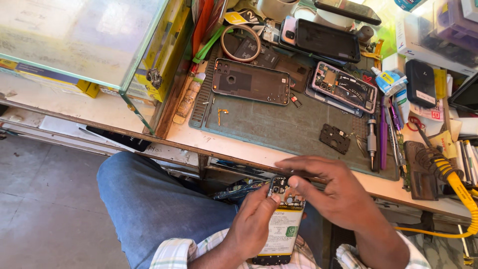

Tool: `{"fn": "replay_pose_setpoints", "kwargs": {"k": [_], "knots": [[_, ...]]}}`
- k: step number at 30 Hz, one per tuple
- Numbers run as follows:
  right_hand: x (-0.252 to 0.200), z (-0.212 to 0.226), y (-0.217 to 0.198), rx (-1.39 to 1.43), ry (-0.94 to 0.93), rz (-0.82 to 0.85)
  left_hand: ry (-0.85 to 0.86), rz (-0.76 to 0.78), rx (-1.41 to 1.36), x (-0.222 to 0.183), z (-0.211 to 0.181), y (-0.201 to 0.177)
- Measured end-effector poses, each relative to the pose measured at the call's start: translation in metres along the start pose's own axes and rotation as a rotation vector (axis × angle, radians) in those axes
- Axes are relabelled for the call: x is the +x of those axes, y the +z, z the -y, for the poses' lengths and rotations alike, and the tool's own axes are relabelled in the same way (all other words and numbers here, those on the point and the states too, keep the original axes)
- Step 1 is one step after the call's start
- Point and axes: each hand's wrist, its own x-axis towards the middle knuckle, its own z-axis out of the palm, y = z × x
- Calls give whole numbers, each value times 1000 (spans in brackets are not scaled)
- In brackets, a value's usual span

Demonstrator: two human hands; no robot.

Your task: The person is repairing a smartphone by reattaching internal components. They place a small black part onto the motherboard, connect a ribbon cable, and use a screwdriver to secure screws on the phone's back cover. The person then closes the phone and inspects the exterior.

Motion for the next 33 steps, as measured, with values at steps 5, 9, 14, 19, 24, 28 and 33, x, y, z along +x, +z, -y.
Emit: {"fn": "replay_pose_setpoints", "kwargs": {"k": [5,9,14,19,24,28,33], "knots": [[-2,-9,4,272,303,102,85,33,177,-3,-8,1],[-3,-19,6,400,356,128,81,51,200,-2,-12,-1],[-3,-17,7,364,342,113,-33,64,-1,1,-4,-4],[-2,-9,-5,7,62,-109,-62,71,-273,5,4,-11],[-2,-18,-56,-604,229,-377,-48,120,-365,8,3,-11],[-1,-48,-77,-776,122,-254,-92,115,-376,10,6,-12],[3,-62,-84,-693,156,-210,-66,140,-445,15,15,-14]]}}
